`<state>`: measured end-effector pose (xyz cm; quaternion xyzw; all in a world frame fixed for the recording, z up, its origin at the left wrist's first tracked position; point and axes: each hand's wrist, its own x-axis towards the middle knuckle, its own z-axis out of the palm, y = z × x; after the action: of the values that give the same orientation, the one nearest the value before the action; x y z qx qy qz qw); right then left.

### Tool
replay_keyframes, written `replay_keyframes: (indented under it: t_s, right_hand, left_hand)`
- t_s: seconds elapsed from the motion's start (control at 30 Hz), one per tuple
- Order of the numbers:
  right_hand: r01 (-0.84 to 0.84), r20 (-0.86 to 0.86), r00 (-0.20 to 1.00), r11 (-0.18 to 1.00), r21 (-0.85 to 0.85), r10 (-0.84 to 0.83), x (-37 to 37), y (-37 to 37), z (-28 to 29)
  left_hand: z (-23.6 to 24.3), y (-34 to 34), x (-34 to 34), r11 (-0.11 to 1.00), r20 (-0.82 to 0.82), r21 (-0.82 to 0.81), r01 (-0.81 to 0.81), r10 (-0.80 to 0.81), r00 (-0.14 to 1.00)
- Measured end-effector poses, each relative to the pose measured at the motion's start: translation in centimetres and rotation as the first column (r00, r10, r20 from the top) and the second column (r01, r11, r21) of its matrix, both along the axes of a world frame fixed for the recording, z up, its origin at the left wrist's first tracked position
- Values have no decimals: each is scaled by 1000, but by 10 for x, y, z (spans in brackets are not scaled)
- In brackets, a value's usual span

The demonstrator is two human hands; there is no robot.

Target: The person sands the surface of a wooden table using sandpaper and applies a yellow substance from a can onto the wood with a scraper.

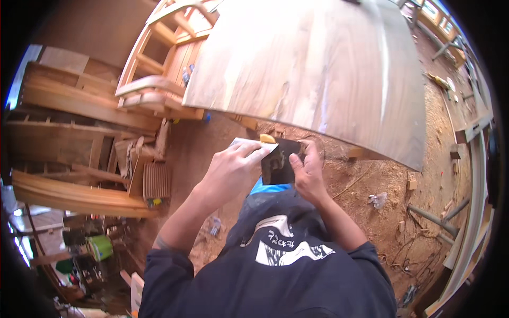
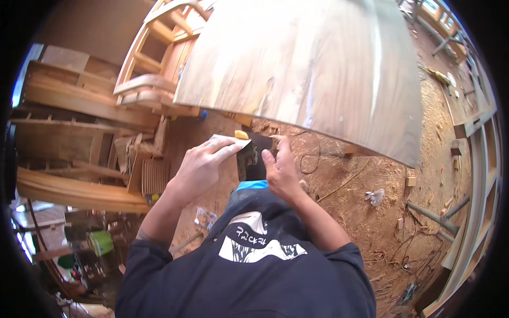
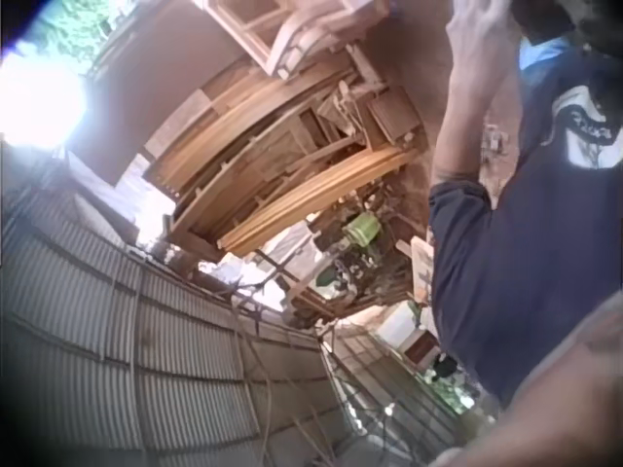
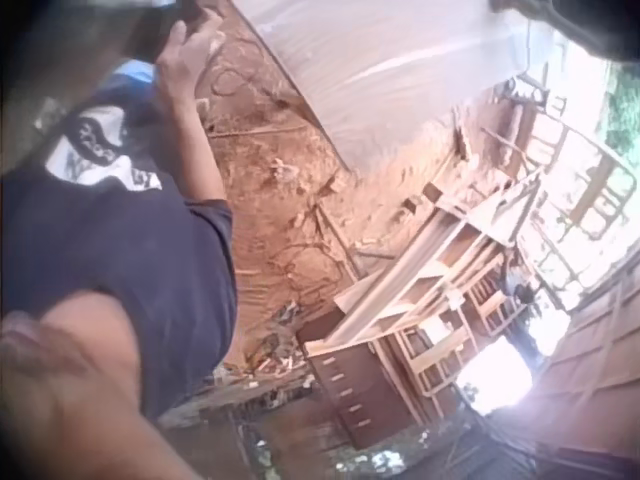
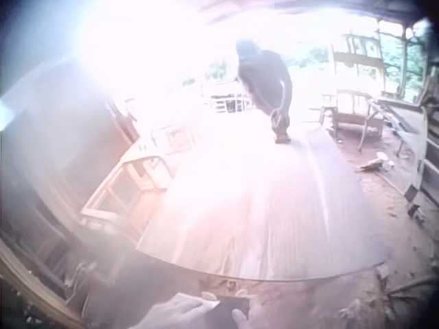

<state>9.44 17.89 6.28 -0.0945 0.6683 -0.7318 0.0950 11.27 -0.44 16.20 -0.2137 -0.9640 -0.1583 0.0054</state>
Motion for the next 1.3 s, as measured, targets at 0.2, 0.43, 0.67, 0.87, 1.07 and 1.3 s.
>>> replay_keyframes:
  t_s: [0.2,0.43,0.67,0.87,1.07,1.3]
  right_hand:
    - [108,-55,993,992,65,-105,-71,14,-9]
    - [227,94,971,971,-68,-221,-200,22,-21]
    - [410,143,903,912,0,-406,-311,47,-33]
    - [483,201,858,876,0,-473,-369,60,-61]
    - [686,116,722,727,14,-683,-442,70,-114]
    - [636,103,771,770,-58,-629,-485,125,-123]
  left_hand:
    - [-7,11,-86,998,80,22,51,-53,995]
    - [-31,18,-240,978,90,83,191,-198,976]
    - [-56,48,-390,940,150,155,304,-327,933]
    - [-95,64,-465,902,182,188,388,-420,889]
    - [-87,54,-550,842,711,300,449,-511,483]
    - [-122,1,-753,922,649,386,-5,-268,712]
